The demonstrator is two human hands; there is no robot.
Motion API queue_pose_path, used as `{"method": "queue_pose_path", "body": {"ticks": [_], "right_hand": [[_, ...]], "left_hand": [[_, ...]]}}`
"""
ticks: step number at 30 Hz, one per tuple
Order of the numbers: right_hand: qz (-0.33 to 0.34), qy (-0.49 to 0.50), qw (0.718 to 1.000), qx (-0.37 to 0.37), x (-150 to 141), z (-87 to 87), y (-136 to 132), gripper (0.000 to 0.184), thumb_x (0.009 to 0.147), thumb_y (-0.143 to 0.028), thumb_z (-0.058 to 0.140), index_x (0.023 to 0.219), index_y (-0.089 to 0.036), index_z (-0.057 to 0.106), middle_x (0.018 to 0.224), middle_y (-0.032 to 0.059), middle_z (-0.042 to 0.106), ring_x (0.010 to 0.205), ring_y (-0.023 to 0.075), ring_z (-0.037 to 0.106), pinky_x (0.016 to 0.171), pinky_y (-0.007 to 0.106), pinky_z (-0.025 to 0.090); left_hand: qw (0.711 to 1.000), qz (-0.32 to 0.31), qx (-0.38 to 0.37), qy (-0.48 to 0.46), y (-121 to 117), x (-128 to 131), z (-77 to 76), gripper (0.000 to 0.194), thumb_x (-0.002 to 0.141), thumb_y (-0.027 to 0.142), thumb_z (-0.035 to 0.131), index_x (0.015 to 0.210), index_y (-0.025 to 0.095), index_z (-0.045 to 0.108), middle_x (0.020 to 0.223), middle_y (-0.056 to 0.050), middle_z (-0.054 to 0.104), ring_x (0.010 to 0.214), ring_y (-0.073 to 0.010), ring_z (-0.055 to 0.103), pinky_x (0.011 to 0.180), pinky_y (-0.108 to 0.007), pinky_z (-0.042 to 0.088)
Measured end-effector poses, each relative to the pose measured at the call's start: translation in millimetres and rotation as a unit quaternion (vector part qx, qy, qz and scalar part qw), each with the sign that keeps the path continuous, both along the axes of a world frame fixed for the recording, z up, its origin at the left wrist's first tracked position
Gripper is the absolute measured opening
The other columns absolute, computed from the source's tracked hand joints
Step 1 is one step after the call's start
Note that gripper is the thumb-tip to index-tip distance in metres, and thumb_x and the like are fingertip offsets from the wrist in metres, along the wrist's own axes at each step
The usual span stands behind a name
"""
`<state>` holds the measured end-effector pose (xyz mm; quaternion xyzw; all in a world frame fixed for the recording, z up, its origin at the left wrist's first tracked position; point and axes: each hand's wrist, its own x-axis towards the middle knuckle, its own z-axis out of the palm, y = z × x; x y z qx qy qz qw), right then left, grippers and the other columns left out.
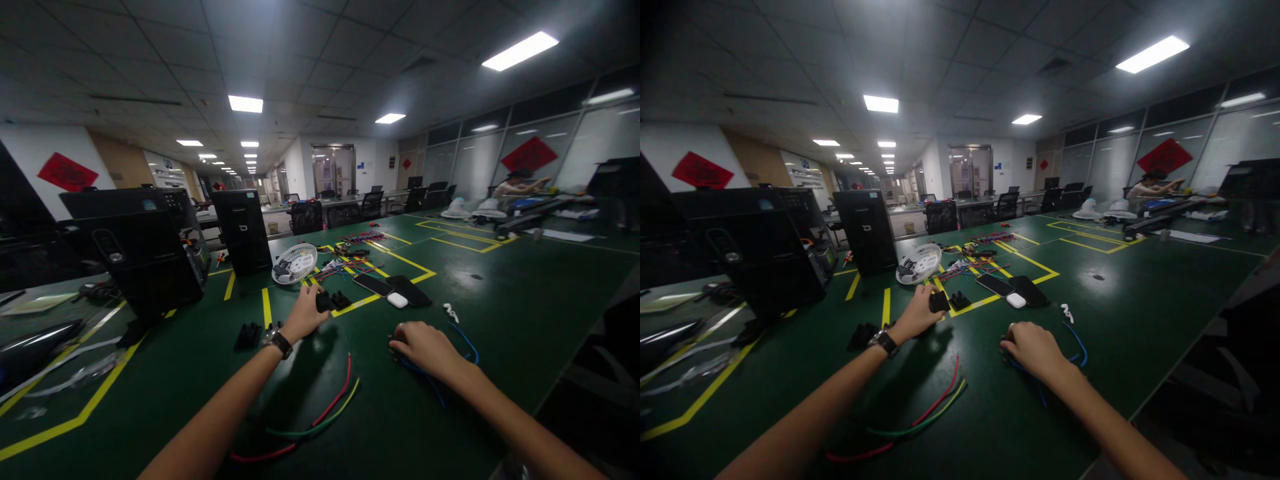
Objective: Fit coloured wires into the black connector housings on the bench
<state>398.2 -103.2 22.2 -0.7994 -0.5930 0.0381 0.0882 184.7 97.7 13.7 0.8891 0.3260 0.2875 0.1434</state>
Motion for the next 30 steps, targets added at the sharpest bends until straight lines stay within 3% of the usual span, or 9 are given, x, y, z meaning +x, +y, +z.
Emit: {"method": "queue_pose_path", "body": {"ticks": [3, 6, 10, 13, 16, 21, 26, 30], "right_hand": [[0.011, 0.004, 1.0, -0.024, -2, -0.6, 15, 0.012, 0.081, -0.026, 0.061, 0.087, -0.02, 0.07, 0.092, 0.0091, 0.071, 0.083, 0.0239, 0.067, 0.062, 0.027, 0.042], [0.035, 0.011, 0.999, -0.006, -9, 5.3, 19, 0.015, 0.086, -0.025, 0.054, 0.087, -0.02, 0.068, 0.089, 0.0079, 0.071, 0.081, 0.0214, 0.067, 0.061, 0.026, 0.041], [0.091, 0.126, 0.983, 0.101, -33, 21.9, 22, 0.018, 0.09, -0.03, 0.048, 0.088, -0.018, 0.062, 0.083, 0.0067, 0.069, 0.077, 0.0197, 0.065, 0.065, 0.028, 0.043], [0.164, 0.266, 0.938, 0.15, -63, 32.5, 33, 0.014, 0.087, -0.03, 0.052, 0.083, -0.018, 0.059, 0.073, 0.0023, 0.066, 0.067, 0.0167, 0.062, 0.062, 0.027, 0.045], [0.195, 0.341, 0.904, 0.17, -97, 35.9, 50, 0.011, 0.084, -0.028, 0.057, 0.081, -0.018, 0.059, 0.065, -0.0016, 0.06, 0.058, 0.0135, 0.056, 0.055, 0.024, 0.042], [0.206, 0.325, 0.897, 0.218, -136, 22.0, 77, 0.008, 0.08, -0.023, 0.062, 0.075, -0.017, 0.063, 0.067, -0.0007, 0.062, 0.061, 0.0135, 0.057, 0.057, 0.023, 0.041], [0.199, 0.29, 0.908, 0.227, -138, 0.5, 82, 0.008, 0.083, -0.021, 0.061, 0.088, -0.017, 0.065, 0.073, 0.0008, 0.067, 0.062, 0.0148, 0.06, 0.061, 0.024, 0.043], [0.19, 0.273, 0.914, 0.234, -131, -7.0, 77, 0.016, 0.083, -0.021, 0.061, 0.099, -0.018, 0.063, 0.072, 0.0004, 0.068, 0.064, 0.0161, 0.062, 0.061, 0.025, 0.043]], "left_hand": [[0.975, -0.049, -0.156, -0.153, -20, -18, 3.1, 0.046, 0.07, 0.022, 0.068, 0.11, 0.021, 0.043, 0.097, -0.003, 0.055, 0.083, -0.0173, 0.062, 0.075, -0.033, 0.052], [0.902, -0.087, -0.339, -0.253, -43, -40, 2.0, 0.048, 0.073, 0.023, 0.068, 0.109, 0.024, 0.036, 0.091, -0.001, 0.061, 0.07, -0.0145, 0.064, 0.062, -0.027, 0.052], [0.788, -0.144, -0.467, -0.374, -68, -58, -3.0, 0.054, 0.069, 0.017, 0.072, 0.103, 0.027, 0.032, 0.123, -0.009, 0.058, 0.088, -0.0189, 0.069, 0.079, -0.037, 0.055], [0.742, -0.156, -0.494, -0.426, -73, -61, -7.8, 0.056, 0.067, 0.015, 0.074, 0.1, 0.027, 0.031, 0.133, -0.01, 0.052, 0.094, -0.0211, 0.069, 0.09, -0.044, 0.052], [0.752, -0.152, -0.458, -0.449, -70, -60, -12.9, 0.058, 0.066, 0.014, 0.075, 0.102, 0.026, 0.032, 0.126, -0.01, 0.057, 0.098, -0.0218, 0.068, 0.092, -0.043, 0.05], [0.823, -0.126, -0.366, -0.415, -66, -60, -23.2, 0.056, 0.07, 0.016, 0.072, 0.114, 0.023, 0.037, 0.107, -0.005, 0.063, 0.1, -0.0193, 0.063, 0.092, -0.035, 0.048], [0.846, -0.119, -0.35, -0.385, -67, -61, -35.6, 0.053, 0.073, 0.011, 0.064, 0.118, 0.023, 0.04, 0.112, -0.006, 0.06, 0.106, -0.0204, 0.06, 0.094, -0.036, 0.046], [0.861, -0.107, -0.332, -0.37, -66, -60, -40.0, 0.05, 0.074, 0.009, 0.06, 0.119, 0.023, 0.044, 0.119, -0.008, 0.059, 0.115, -0.022, 0.056, 0.101, -0.038, 0.042]]}}
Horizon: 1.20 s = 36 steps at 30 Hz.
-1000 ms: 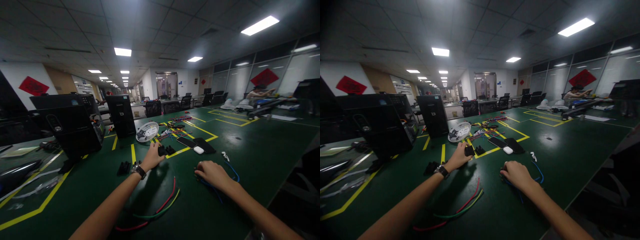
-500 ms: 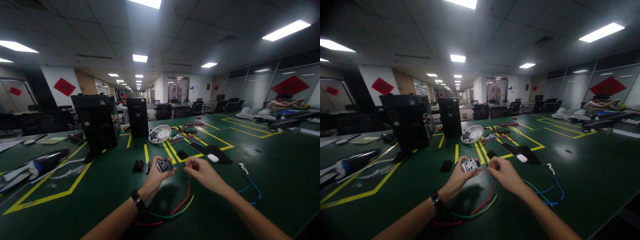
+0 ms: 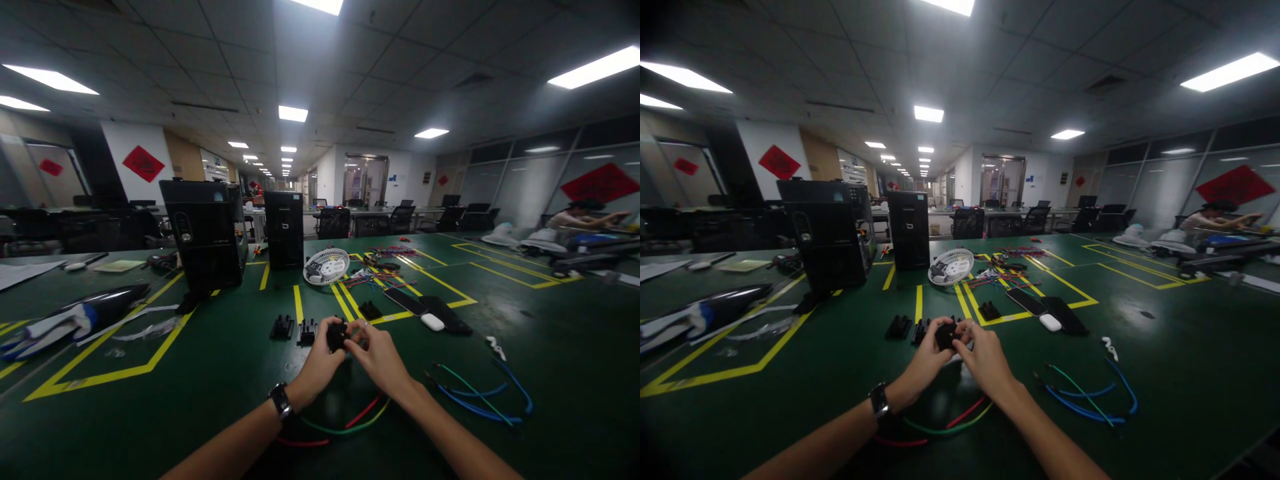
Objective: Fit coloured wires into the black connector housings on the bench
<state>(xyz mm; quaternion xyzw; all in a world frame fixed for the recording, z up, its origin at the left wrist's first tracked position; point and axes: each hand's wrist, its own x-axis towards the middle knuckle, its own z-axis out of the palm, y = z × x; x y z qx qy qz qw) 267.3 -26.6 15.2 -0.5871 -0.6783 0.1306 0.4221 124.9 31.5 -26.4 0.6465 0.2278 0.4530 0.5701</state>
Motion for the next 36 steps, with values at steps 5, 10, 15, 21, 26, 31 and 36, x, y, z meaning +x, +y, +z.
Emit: {"method": "queue_pose_path", "body": {"ticks": [5, 10, 15, 21, 26, 31, 36], "right_hand": [[-0.005, -0.009, 1.0, 0.011, -2, -0.2, -4, 0.008, 0.084, -0.022, 0.061, 0.086, -0.019, 0.068, 0.068, 0.0004, 0.069, 0.062, 0.0159, 0.062, 0.061, 0.025, 0.042], [0.011, 0.132, 0.99, -0.046, -7, -2.4, -2, 0.014, 0.082, -0.023, 0.06, 0.07, -0.017, 0.064, 0.058, -0.0005, 0.065, 0.055, 0.0139, 0.06, 0.056, 0.023, 0.043], [0.01, 0.217, 0.971, -0.097, -7, -6.8, 0, 0.014, 0.075, -0.022, 0.063, 0.063, -0.017, 0.057, 0.05, -0.0027, 0.06, 0.047, 0.0119, 0.056, 0.048, 0.021, 0.04], [0.022, 0.244, 0.962, -0.116, -5, -9.1, 0, 0.016, 0.07, -0.017, 0.065, 0.059, -0.017, 0.054, 0.047, -0.0051, 0.056, 0.044, 0.0085, 0.048, 0.046, 0.019, 0.035], [0.066, 0.251, 0.955, -0.146, -7, 0.3, -2, 0.022, 0.078, -0.031, 0.064, 0.063, -0.017, 0.056, 0.047, -0.0056, 0.055, 0.039, 0.0067, 0.04, 0.041, 0.019, 0.03], [0.059, 0.13, 0.988, -0.062, -14, -0.4, -11, 0.03, 0.087, -0.036, 0.056, 0.067, -0.015, 0.065, 0.051, -0.0052, 0.053, 0.049, 0.0089, 0.044, 0.049, 0.021, 0.03], [0.09, 0.035, 0.994, -0.052, -12, 16.4, -18, 0.028, 0.09, -0.027, 0.052, 0.071, -0.017, 0.069, 0.053, -0.0054, 0.051, 0.051, 0.009, 0.044, 0.051, 0.02, 0.028]], "left_hand": [[0.998, 0.004, 0.04, 0.04, -1, -3, 2.2, 0.044, 0.08, 0.011, 0.053, 0.122, 0.024, 0.046, 0.132, -0.008, 0.054, 0.127, -0.0209, 0.047, 0.11, -0.038, 0.033], [0.989, 0.026, 0.107, 0.099, -7, -8, 10.3, 0.031, 0.089, 0.023, 0.048, 0.12, 0.022, 0.05, 0.139, -0.009, 0.048, 0.134, -0.0223, 0.04, 0.113, -0.039, 0.028], [0.976, 0.008, 0.178, 0.128, -11, -12, 14.3, 0.033, 0.088, 0.019, 0.044, 0.121, 0.022, 0.051, 0.147, -0.009, 0.038, 0.138, -0.0228, 0.032, 0.115, -0.042, 0.022], [0.961, 0.012, 0.208, 0.184, -17, -16, 13.4, 0.041, 0.088, 0.018, 0.043, 0.128, 0.025, 0.05, 0.151, -0.008, 0.034, 0.14, -0.0241, 0.029, 0.115, -0.045, 0.023], [0.976, 0.049, 0.166, 0.129, -10, -17, 19.6, 0.049, 0.093, 0.034, 0.044, 0.14, 0.026, 0.036, 0.135, -0.008, 0.052, 0.126, -0.0218, 0.048, 0.109, -0.04, 0.034], [0.99, 0.126, 0.061, 0.027, -4, -16, 26.0, 0.047, 0.091, 0.048, 0.046, 0.131, 0.024, 0.045, 0.099, -0.004, 0.061, 0.087, -0.0174, 0.061, 0.084, -0.031, 0.047], [0.994, 0.105, 0.028, 0.006, -7, -17, 24.5, 0.048, 0.09, 0.057, 0.041, 0.116, 0.019, 0.054, 0.08, -0.002, 0.059, 0.072, -0.0167, 0.058, 0.065, -0.026, 0.046]]}}
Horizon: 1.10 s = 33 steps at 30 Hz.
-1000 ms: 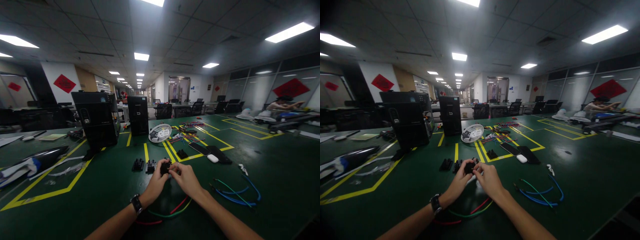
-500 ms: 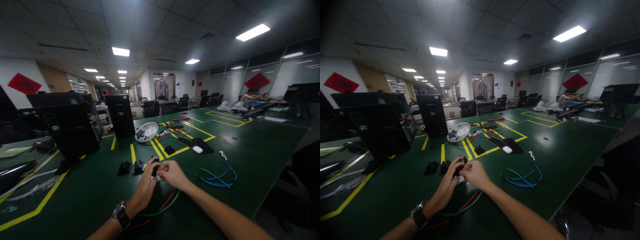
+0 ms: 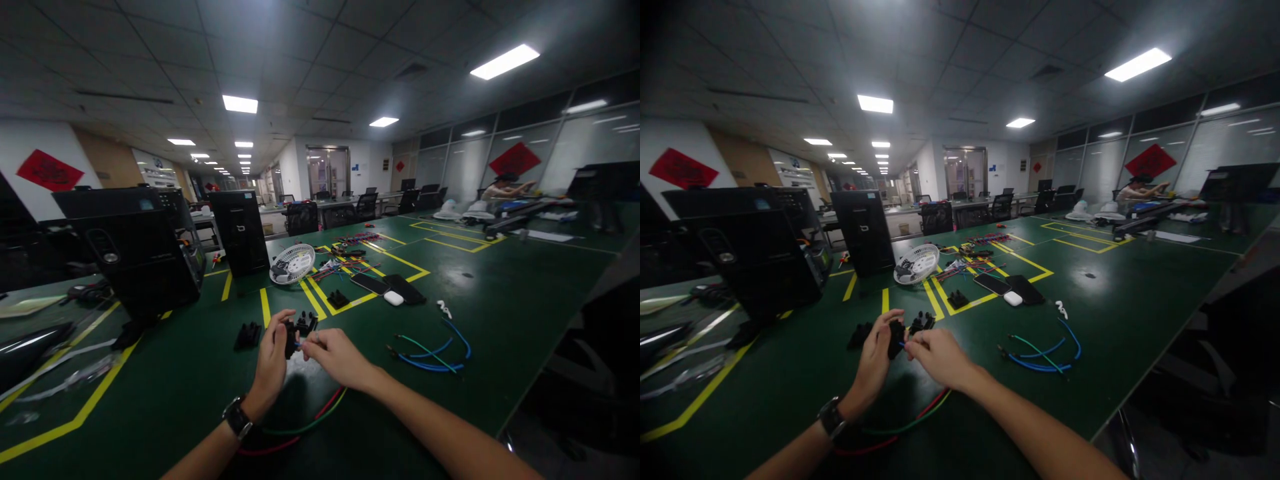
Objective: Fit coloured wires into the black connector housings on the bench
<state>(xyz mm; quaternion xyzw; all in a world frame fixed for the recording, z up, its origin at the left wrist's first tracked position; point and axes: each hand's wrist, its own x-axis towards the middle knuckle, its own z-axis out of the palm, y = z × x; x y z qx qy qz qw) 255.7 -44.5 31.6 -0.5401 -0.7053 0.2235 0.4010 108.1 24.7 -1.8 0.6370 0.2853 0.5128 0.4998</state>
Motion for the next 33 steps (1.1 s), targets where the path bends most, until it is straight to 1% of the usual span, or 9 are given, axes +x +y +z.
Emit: {"method": "queue_pose_path", "body": {"ticks": [5, 8, 12, 14, 17, 20, 24, 28, 33], "right_hand": [[-0.005, -0.061, 0.997, 0.044, 2, 29.0, -5, 0.03, 0.092, -0.026, 0.052, 0.07, -0.016, 0.069, 0.063, -0.0014, 0.064, 0.06, 0.0113, 0.057, 0.057, 0.021, 0.033], [-0.059, -0.093, 0.992, 0.064, -6, 13.0, -11, 0.034, 0.096, -0.028, 0.045, 0.072, -0.016, 0.067, 0.066, 0.0018, 0.067, 0.06, 0.0125, 0.059, 0.058, 0.022, 0.034], [-0.06, -0.213, 0.975, 0.016, -22, -17.3, -22, 0.037, 0.097, -0.027, 0.043, 0.069, -0.017, 0.066, 0.062, 0.0034, 0.066, 0.055, 0.014, 0.059, 0.053, 0.024, 0.032], [-0.05, -0.261, 0.964, 0.014, -32, -22.0, -26, 0.035, 0.097, -0.025, 0.041, 0.075, -0.017, 0.066, 0.067, 0.0039, 0.068, 0.06, 0.0153, 0.061, 0.056, 0.025, 0.035], [-0.034, -0.315, 0.948, 0.032, -44, -20.9, -30, 0.027, 0.095, -0.022, 0.044, 0.084, -0.017, 0.068, 0.082, 0.0062, 0.069, 0.077, 0.0188, 0.063, 0.069, 0.027, 0.041], [-0.028, -0.319, 0.945, 0.061, -36, -16.9, -39, 0.018, 0.092, -0.025, 0.051, 0.095, -0.02, 0.068, 0.099, 0.0067, 0.066, 0.095, 0.0218, 0.059, 0.081, 0.031, 0.042], [-0.084, -0.309, 0.947, 0.04, 29, -5.0, -56, 0.023, 0.092, -0.015, 0.048, 0.102, -0.024, 0.067, 0.098, 0.0044, 0.065, 0.094, 0.0191, 0.058, 0.084, 0.03, 0.044], [-0.228, -0.368, 0.901, -0.033, 115, -0.1, -68, 0.023, 0.088, -0.016, 0.053, 0.105, -0.017, 0.068, 0.102, 0.0115, 0.065, 0.096, 0.0248, 0.06, 0.082, 0.035, 0.045], [-0.251, -0.367, 0.888, -0.121, 165, -15.5, -72, 0.012, 0.083, -0.022, 0.061, 0.09, -0.019, 0.071, 0.093, 0.0096, 0.069, 0.086, 0.0251, 0.064, 0.069, 0.031, 0.045]], "left_hand": [[0.999, 0.024, 0.011, -0.042, -7, 11, 9.3, 0.041, 0.09, 0.056, 0.043, 0.104, 0.02, 0.055, 0.087, -0.003, 0.06, 0.075, -0.0154, 0.059, 0.071, -0.027, 0.049], [0.982, 0.064, -0.055, -0.169, 14, 15, 31.2, 0.032, 0.092, 0.051, 0.042, 0.104, 0.022, 0.048, 0.083, 0.0, 0.058, 0.069, -0.0133, 0.061, 0.069, -0.029, 0.051], [0.928, 0.197, -0.141, -0.281, 68, 7, 59.9, 0.021, 0.096, 0.042, 0.029, 0.095, 0.024, 0.04, 0.069, 0.005, 0.053, 0.053, -0.0126, 0.059, 0.06, -0.033, 0.053], [0.958, 0.165, -0.097, -0.212, 85, 9, 62.2, 0.018, 0.094, 0.04, 0.035, 0.092, 0.023, 0.041, 0.069, 0.004, 0.057, 0.057, -0.0139, 0.061, 0.059, -0.031, 0.053], [0.996, 0.085, 0.016, 0.011, 89, 31, 49.3, 0.024, 0.094, 0.042, 0.034, 0.093, 0.022, 0.047, 0.071, 0.001, 0.063, 0.065, -0.0161, 0.064, 0.06, -0.027, 0.05], [0.973, 0.034, 0.091, 0.209, 82, 68, 28.9, 0.034, 0.096, 0.041, 0.023, 0.09, 0.021, 0.051, 0.075, -0.003, 0.067, 0.068, -0.0171, 0.065, 0.062, -0.027, 0.049], [0.942, 0.038, 0.12, 0.312, 80, 106, 7.5, 0.031, 0.097, 0.035, 0.029, 0.084, 0.019, 0.053, 0.082, -0.009, 0.067, 0.081, -0.0215, 0.066, 0.076, -0.032, 0.046], [0.903, 0.083, 0.138, 0.399, 82, 121, -2.5, 0.031, 0.097, 0.036, 0.03, 0.097, 0.015, 0.053, 0.092, -0.017, 0.065, 0.098, -0.0291, 0.062, 0.085, -0.041, 0.041], [0.856, 0.111, 0.165, 0.478, 83, 122, -3.6, 0.035, 0.098, 0.033, 0.024, 0.102, 0.013, 0.053, 0.1, -0.019, 0.063, 0.105, -0.031, 0.057, 0.087, -0.043, 0.04]]}}
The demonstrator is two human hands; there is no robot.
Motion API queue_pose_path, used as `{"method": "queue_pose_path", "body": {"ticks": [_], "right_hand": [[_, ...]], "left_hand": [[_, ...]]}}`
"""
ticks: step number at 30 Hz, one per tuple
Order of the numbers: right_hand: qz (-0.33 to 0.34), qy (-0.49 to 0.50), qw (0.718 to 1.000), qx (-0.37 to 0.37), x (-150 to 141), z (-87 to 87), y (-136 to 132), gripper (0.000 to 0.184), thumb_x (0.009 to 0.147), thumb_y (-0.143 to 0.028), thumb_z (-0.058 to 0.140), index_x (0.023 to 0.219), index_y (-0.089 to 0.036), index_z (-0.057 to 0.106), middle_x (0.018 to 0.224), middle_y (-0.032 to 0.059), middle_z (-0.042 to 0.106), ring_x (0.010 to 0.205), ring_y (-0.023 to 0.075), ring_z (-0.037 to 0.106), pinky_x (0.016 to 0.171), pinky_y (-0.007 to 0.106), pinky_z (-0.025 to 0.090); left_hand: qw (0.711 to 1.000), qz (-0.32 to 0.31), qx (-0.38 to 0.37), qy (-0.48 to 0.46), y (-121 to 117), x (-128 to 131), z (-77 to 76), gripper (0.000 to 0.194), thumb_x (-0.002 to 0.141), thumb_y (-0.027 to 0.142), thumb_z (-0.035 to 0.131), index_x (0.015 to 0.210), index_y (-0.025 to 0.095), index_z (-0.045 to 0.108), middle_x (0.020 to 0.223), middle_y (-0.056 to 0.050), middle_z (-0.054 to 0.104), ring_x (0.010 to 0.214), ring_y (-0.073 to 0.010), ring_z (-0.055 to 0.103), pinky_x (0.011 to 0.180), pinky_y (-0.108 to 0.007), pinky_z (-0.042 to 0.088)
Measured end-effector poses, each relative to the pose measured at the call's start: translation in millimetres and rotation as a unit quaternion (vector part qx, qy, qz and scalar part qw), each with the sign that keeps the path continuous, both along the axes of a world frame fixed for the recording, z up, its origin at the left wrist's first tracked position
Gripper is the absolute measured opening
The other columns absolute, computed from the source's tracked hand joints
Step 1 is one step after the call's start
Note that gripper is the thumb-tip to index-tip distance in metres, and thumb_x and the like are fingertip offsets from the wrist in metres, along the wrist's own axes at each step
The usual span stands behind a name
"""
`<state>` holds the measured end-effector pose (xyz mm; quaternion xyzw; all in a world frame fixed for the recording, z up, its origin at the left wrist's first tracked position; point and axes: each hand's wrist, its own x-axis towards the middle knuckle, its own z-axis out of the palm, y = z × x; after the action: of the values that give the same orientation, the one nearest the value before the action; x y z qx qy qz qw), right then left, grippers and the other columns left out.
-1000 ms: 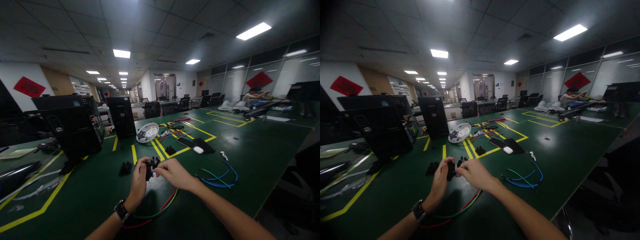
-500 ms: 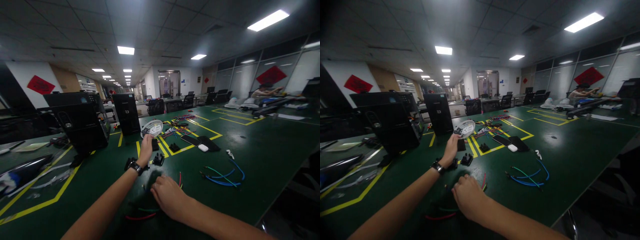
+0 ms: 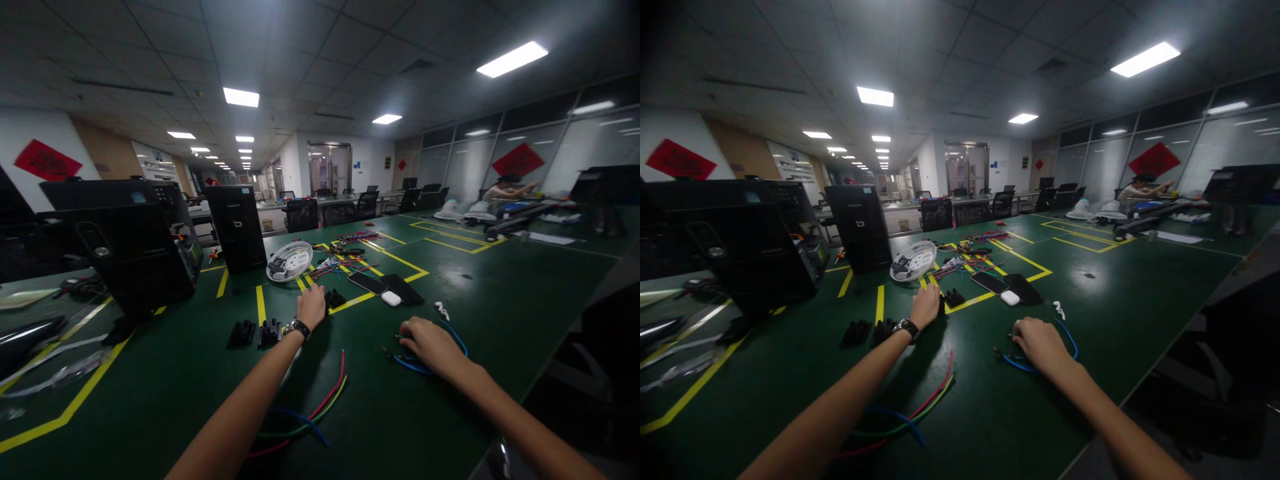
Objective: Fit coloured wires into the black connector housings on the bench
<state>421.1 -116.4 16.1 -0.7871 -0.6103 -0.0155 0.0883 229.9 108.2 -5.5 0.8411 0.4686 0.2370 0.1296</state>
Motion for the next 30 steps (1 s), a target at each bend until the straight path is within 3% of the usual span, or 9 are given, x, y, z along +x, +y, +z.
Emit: {"method": "queue_pose_path", "body": {"ticks": [4, 9, 13, 16, 19, 22, 25, 28, 30], "right_hand": [[0.013, 0.082, 0.995, 0.046, 2, 6.2, 5, 0.016, 0.086, -0.026, 0.056, 0.088, -0.022, 0.072, 0.082, 0.0053, 0.072, 0.076, 0.0212, 0.066, 0.063, 0.027, 0.042], [0.011, 0.141, 0.976, 0.166, 7, 37.5, 13, 0.021, 0.086, -0.032, 0.054, 0.088, -0.022, 0.072, 0.083, 0.0039, 0.074, 0.075, 0.0209, 0.067, 0.067, 0.029, 0.044], [-0.022, 0.182, 0.947, 0.262, 12, 59.0, 14, 0.022, 0.084, -0.035, 0.057, 0.089, -0.021, 0.073, 0.084, 0.0034, 0.074, 0.076, 0.0212, 0.068, 0.068, 0.03, 0.047], [-0.04, 0.201, 0.92, 0.334, 8, 72.3, 11, 0.024, 0.083, -0.037, 0.059, 0.091, -0.018, 0.072, 0.085, 0.0051, 0.074, 0.075, 0.0216, 0.068, 0.068, 0.031, 0.049], [-0.023, 0.21, 0.901, 0.379, -1, 82.2, 5, 0.025, 0.083, -0.039, 0.059, 0.092, -0.018, 0.072, 0.09, 0.0063, 0.074, 0.079, 0.0221, 0.068, 0.073, 0.032, 0.05], [0.01, 0.222, 0.9, 0.376, -11, 86.3, 1, 0.026, 0.084, -0.041, 0.059, 0.091, -0.018, 0.072, 0.091, 0.0064, 0.073, 0.079, 0.0218, 0.066, 0.073, 0.032, 0.05], [0.043, 0.291, 0.89, 0.349, -23, 84.3, 3, 0.026, 0.085, -0.04, 0.058, 0.092, -0.017, 0.07, 0.087, 0.006, 0.072, 0.077, 0.0199, 0.065, 0.071, 0.031, 0.049], [0.097, 0.414, 0.859, 0.286, -43, 74.9, 9, 0.029, 0.087, -0.039, 0.054, 0.098, -0.015, 0.067, 0.079, 0.005, 0.069, 0.071, 0.0166, 0.063, 0.066, 0.028, 0.051], [0.128, 0.472, 0.844, 0.219, -61, 64.5, 16, 0.03, 0.087, -0.038, 0.055, 0.101, -0.014, 0.066, 0.073, 0.0031, 0.067, 0.064, 0.0148, 0.061, 0.057, 0.025, 0.05]], "left_hand": [[0.998, 0.012, 0.024, 0.055, 4, -7, -1.3, 0.035, 0.097, 0.029, 0.023, 0.1, 0.012, 0.054, 0.101, -0.02, 0.063, 0.107, -0.0342, 0.052, 0.087, -0.046, 0.039], [0.995, 0.018, 0.054, 0.085, 6, -7, 2.1, 0.037, 0.095, 0.033, 0.027, 0.112, 0.01, 0.051, 0.115, -0.021, 0.059, 0.115, -0.0353, 0.046, 0.092, -0.049, 0.035], [0.993, -0.039, 0.059, 0.097, 13, 10, 9.2, 0.051, 0.09, 0.049, 0.04, 0.123, 0.012, 0.048, 0.127, -0.02, 0.054, 0.121, -0.034, 0.042, 0.096, -0.044, 0.035], [0.988, -0.097, 0.037, 0.111, 19, 26, 8.8, 0.054, 0.08, 0.057, 0.053, 0.112, 0.014, 0.057, 0.12, -0.018, 0.059, 0.117, -0.0343, 0.048, 0.094, -0.041, 0.039], [0.986, -0.125, 0.014, 0.11, 22, 38, 4.4, 0.045, 0.073, 0.05, 0.064, 0.099, 0.013, 0.061, 0.108, -0.019, 0.064, 0.109, -0.0354, 0.054, 0.089, -0.042, 0.042], [0.988, -0.135, 0.007, 0.078, 20, 40, 2.9, 0.04, 0.07, 0.04, 0.07, 0.098, 0.013, 0.06, 0.101, -0.017, 0.064, 0.103, -0.0331, 0.056, 0.086, -0.04, 0.044], [0.989, -0.149, 0.013, 0.019, 9, 33, 9.0, 0.048, 0.067, 0.035, 0.073, 0.107, 0.016, 0.055, 0.105, -0.013, 0.06, 0.101, -0.0275, 0.057, 0.085, -0.035, 0.045], [0.984, -0.17, 0.008, -0.054, -12, 15, 20.5, 0.051, 0.071, 0.035, 0.07, 0.115, 0.018, 0.049, 0.105, -0.008, 0.058, 0.094, -0.0203, 0.058, 0.08, -0.029, 0.047], [0.964, -0.209, -0.045, -0.157, -30, -5, 27.5, 0.05, 0.073, 0.034, 0.069, 0.117, 0.019, 0.049, 0.099, -0.005, 0.06, 0.087, -0.0173, 0.059, 0.076, -0.027, 0.048]]}}
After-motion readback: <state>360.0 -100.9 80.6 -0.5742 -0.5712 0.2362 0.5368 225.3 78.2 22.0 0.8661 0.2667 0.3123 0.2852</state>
